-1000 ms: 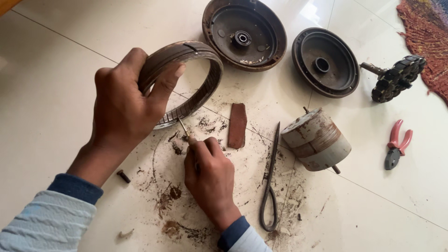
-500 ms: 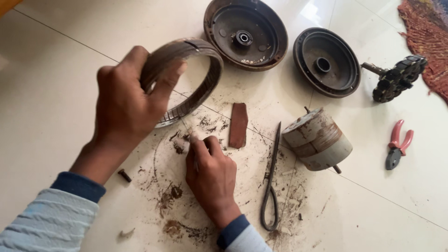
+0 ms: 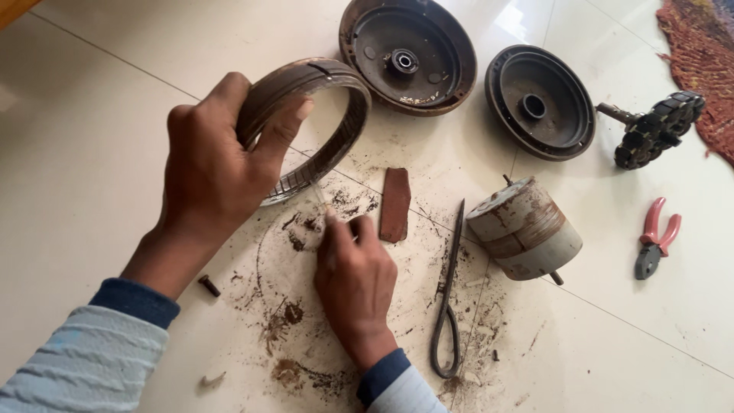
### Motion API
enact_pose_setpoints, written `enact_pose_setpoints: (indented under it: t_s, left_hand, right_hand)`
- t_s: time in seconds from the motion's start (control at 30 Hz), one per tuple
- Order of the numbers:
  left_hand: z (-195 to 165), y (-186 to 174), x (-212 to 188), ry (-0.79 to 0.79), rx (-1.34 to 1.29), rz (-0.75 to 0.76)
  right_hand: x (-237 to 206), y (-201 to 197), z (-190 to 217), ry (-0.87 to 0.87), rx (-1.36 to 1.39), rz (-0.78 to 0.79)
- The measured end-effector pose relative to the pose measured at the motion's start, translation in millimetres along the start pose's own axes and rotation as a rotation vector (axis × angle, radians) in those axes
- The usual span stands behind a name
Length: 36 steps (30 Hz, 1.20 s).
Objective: The person cleans a disassembled mechanical assembly on a tiled floor. They use a screwdriver and a metal file to scrape and remove dirt from a circular metal ring and a larger bowl-shaped housing. The person flips the housing to clean both sides and uses the file to scrape the interior surfaces.
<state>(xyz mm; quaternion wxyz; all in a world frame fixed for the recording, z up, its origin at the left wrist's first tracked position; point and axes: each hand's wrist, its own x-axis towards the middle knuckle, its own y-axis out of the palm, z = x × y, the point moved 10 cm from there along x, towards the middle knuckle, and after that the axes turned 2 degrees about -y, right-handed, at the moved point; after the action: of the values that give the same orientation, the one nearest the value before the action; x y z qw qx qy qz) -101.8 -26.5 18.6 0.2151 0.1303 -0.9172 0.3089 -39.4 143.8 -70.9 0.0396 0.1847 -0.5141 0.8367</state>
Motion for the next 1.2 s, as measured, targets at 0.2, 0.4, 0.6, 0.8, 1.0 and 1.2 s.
enact_pose_setpoints:
  t_s: [0.2,0.4,0.6,0.8,1.0,1.2]
  left_hand:
    - [-15.4,-6.2,-2.6,0.169,-0.079,-0.057]
    - [-2.4,-1.1,-2.2,0.057,0.013,-0.011]
    - [-5.0,-3.3,-4.5,0.07,-0.038,-0.026]
    - [1.1,4.1,-2.9,0.016,0.082,0.018]
    - [-1.4,1.1,-4.8,0.066,0.004,0.002]
    - [-0.4,-1.0,-5.1,0.07,0.015,-0.018]
  right_hand:
    - [-3.5,-19.0,22.2,-0.232,0.091,-0.17]
    - [-2.2,-11.5,28.3,-0.244,0.144,-0.082]
    - [1.3,-10.2,18.6,-0.106,0.098,-0.059]
    - [-2.1,-20.7,22.5,-0.107,0.068,-0.119]
    - [1.8,-10.8,16.9,-0.068,0.21,-0.031]
    - [4.7,-12.7,13.3,-0.076,0.374,-0.026]
